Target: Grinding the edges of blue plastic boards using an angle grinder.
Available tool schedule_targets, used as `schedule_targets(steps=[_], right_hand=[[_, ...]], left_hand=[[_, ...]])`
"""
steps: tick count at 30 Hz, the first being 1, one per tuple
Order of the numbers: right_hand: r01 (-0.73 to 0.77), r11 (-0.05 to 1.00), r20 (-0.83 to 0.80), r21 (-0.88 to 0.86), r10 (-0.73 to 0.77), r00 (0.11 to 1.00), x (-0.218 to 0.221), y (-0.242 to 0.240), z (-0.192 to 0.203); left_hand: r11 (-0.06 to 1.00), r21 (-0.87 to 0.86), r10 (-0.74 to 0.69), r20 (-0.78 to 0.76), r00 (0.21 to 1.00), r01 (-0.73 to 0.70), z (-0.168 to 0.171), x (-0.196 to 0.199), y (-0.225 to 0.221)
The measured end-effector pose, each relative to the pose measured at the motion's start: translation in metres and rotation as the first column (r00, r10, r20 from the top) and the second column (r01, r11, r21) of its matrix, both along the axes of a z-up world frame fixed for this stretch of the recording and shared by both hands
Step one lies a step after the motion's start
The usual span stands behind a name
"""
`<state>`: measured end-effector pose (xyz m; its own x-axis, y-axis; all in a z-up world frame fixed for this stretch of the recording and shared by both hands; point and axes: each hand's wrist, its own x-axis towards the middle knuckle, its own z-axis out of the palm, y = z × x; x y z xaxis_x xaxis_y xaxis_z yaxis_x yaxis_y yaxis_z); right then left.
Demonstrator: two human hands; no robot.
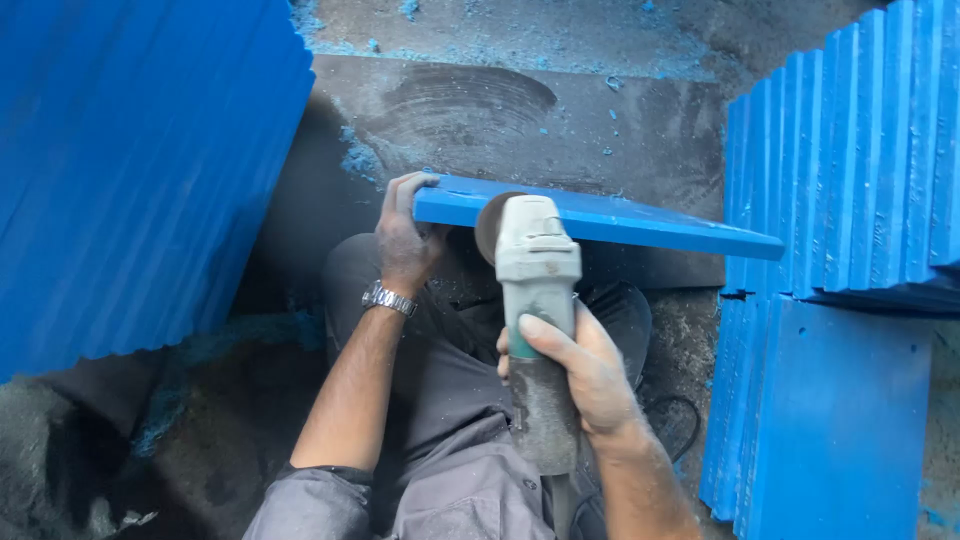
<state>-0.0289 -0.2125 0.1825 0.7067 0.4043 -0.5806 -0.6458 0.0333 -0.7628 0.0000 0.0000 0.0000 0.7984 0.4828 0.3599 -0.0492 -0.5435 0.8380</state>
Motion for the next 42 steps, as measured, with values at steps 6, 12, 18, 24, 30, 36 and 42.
schedule_targets(steps=[6, 12, 18, 24, 30, 36, 42], right_hand=[[0.245, 0.969, 0.105, -0.033, -0.241, 0.965, 0.006, -0.106, -0.013], [0.522, 0.853, 0.140, -0.024, -0.514, 0.846, 0.040, -0.222, -0.041], [0.669, 0.743, 0.227, -0.029, -0.647, 0.728, 0.043, -0.278, -0.043], [0.642, 0.765, 0.177, 0.059, -0.641, 0.747, 0.012, -0.277, -0.044], [0.622, 0.782, 0.130, 0.041, -0.622, 0.772, -0.001, -0.264, -0.048], [0.615, 0.787, 0.193, 0.036, -0.610, 0.769, -0.008, -0.255, -0.053], [0.598, 0.801, 0.157, 0.044, -0.596, 0.787, -0.023, -0.266, -0.066]], left_hand=[[0.999, 0.044, -0.006, 0.016, 1.000, 0.005, 0.002, -0.004, 0.000], [0.996, 0.086, -0.027, 0.014, 1.000, 0.026, 0.003, -0.008, 0.002], [0.991, 0.074, -0.109, -0.033, 0.993, 0.111, 0.006, -0.007, 0.011], [0.851, -0.372, -0.348, 0.131, 0.928, 0.371, 0.000, 0.020, 0.036], [0.945, 0.080, -0.317, -0.010, 0.948, 0.316, 0.066, 0.072, 0.040], [0.793, 0.552, -0.480, 0.303, 0.823, 0.259, 0.192, 0.129, -0.033], [0.725, 0.569, -0.293, -0.254, 0.922, 0.387, 0.217, 0.176, -0.135]])
